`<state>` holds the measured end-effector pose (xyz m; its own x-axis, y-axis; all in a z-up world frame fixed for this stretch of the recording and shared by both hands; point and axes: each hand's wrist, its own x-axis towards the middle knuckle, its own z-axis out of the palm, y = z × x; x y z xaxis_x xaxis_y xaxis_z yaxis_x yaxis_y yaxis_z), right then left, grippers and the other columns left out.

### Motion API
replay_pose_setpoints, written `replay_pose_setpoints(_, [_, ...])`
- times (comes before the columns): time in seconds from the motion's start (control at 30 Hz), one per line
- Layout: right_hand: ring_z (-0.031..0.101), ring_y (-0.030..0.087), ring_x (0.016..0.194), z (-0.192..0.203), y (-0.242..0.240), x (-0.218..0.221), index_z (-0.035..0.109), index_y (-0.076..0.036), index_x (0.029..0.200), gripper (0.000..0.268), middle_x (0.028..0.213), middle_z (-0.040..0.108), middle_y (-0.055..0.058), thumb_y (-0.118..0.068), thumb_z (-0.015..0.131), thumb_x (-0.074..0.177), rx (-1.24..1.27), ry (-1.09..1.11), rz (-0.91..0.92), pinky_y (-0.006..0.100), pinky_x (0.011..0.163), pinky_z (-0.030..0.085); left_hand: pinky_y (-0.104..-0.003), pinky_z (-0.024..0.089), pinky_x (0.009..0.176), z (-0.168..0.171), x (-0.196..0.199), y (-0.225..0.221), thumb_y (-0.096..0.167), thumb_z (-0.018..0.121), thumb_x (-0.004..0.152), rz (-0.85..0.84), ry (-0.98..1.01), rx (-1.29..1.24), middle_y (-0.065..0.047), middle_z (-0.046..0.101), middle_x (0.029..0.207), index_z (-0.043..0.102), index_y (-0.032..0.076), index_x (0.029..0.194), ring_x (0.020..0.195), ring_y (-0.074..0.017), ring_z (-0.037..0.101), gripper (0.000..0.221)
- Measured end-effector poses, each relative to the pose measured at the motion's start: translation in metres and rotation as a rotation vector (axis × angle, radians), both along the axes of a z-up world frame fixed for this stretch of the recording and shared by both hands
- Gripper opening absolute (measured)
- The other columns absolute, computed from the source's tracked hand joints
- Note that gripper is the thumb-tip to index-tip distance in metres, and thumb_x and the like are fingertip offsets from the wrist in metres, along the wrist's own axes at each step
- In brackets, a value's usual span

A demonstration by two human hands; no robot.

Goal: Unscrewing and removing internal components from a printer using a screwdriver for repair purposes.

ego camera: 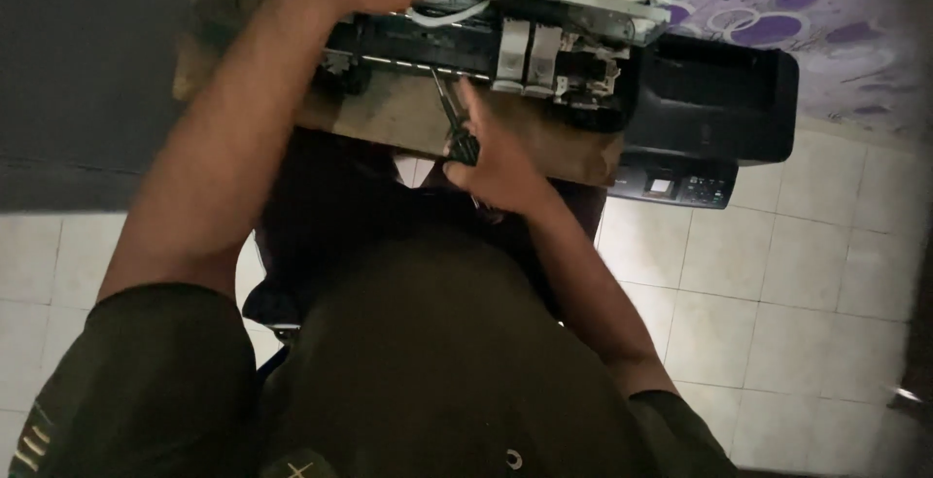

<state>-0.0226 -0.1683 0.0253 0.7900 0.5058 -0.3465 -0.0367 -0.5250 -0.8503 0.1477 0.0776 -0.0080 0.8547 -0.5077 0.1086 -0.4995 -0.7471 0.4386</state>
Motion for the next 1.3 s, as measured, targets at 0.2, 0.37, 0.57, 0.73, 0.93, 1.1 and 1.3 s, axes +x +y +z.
replay_pose_setpoints(0.2, [0.064, 0.025, 0.117, -0.023, -0.005, -0.008, 0.023, -0.012, 0.162, 0.083, 0.119, 0.068, 0.013, -0.011, 0.069, 0.092, 0.171, -0.087, -0.052, 0.043, 0.109, 0.045, -0.046, 0.042, 0.054, 0.003, -0.02, 0.0, 0.02, 0.066, 0.099, -0.03, 0.032, -0.082, -0.017, 0.072, 0.107, 0.063, 0.001, 0.141, 0.061, -0.0278, 0.059, 0.047])
replay_pose_setpoints(0.37, [0.058, 0.027, 0.134, -0.033, -0.001, -0.003, 0.027, -0.014, 0.16, 0.08, 0.132, 0.064, 0.01, -0.015, 0.068, 0.091, 0.166, -0.103, -0.121, 0.048, 0.113, 0.043, -0.045, 0.05, 0.069, 0.011, -0.029, -0.019, 0.054, 0.092, 0.083, 0.015, -0.193, -0.056, -0.015, 0.074, 0.117, 0.072, 0.005, 0.123, 0.098, -0.0366, 0.067, 0.065])
replay_pose_setpoints(0.57, [0.061, 0.012, 0.079, -0.022, 0.004, 0.007, 0.029, -0.018, 0.159, 0.079, 0.108, 0.066, 0.002, -0.006, 0.066, 0.089, 0.162, 0.128, -0.158, 0.03, 0.073, 0.056, -0.043, 0.04, 0.057, -0.037, -0.013, -0.016, 0.033, 0.085, 0.087, 0.0, -0.391, -0.087, -0.007, 0.071, 0.093, 0.074, 0.006, 0.113, 0.08, -0.0317, 0.065, 0.04])
replay_pose_setpoints(0.73, [0.063, 0.013, 0.074, -0.039, -0.004, 0.009, 0.026, -0.017, 0.16, 0.084, 0.112, 0.067, 0.004, -0.006, 0.07, 0.09, 0.165, 0.136, -0.139, 0.028, 0.068, 0.058, -0.039, 0.03, 0.059, -0.028, -0.021, -0.022, 0.023, 0.08, 0.086, 0.057, -0.37, -0.075, 0.0, 0.057, 0.072, 0.066, 0.012, 0.091, 0.069, -0.0218, 0.056, 0.018])
replay_pose_setpoints(0.93, [0.065, 0.014, 0.089, -0.048, -0.008, 0.01, 0.027, -0.015, 0.16, 0.082, 0.112, 0.067, 0.002, -0.008, 0.071, 0.09, 0.158, 0.079, -0.109, 0.031, 0.082, 0.057, -0.042, 0.038, 0.064, -0.02, -0.024, -0.027, 0.043, 0.092, 0.091, 0.117, -0.415, -0.033, 0.001, 0.068, 0.083, 0.076, 0.013, 0.102, 0.081, -0.0237, 0.064, 0.036])
replay_pose_setpoints(1.1, [0.062, 0.013, 0.096, -0.053, -0.01, 0.011, 0.027, -0.018, 0.16, 0.082, 0.113, 0.066, 0.001, -0.009, 0.072, 0.091, 0.184, 0.037, -0.083, 0.033, 0.09, 0.052, -0.043, 0.039, 0.067, -0.023, -0.025, -0.028, 0.056, 0.098, 0.083, 0.167, -0.523, 0.02, 0.001, 0.071, 0.093, 0.076, 0.017, 0.098, 0.093, -0.0272, 0.064, 0.046])
replay_pose_setpoints(1.3, [0.061, 0.012, 0.089, -0.054, -0.011, 0.012, 0.026, -0.015, 0.161, 0.083, 0.113, 0.066, 0.002, -0.008, 0.071, 0.091, 0.229, 0.047, -0.052, 0.031, 0.082, 0.055, -0.043, 0.038, 0.069, -0.035, -0.021, -0.026, 0.039, 0.086, 0.094, 0.144, -0.554, 0.029, 0.005, 0.07, 0.091, 0.077, 0.021, 0.099, 0.092, -0.0227, 0.065, 0.021])
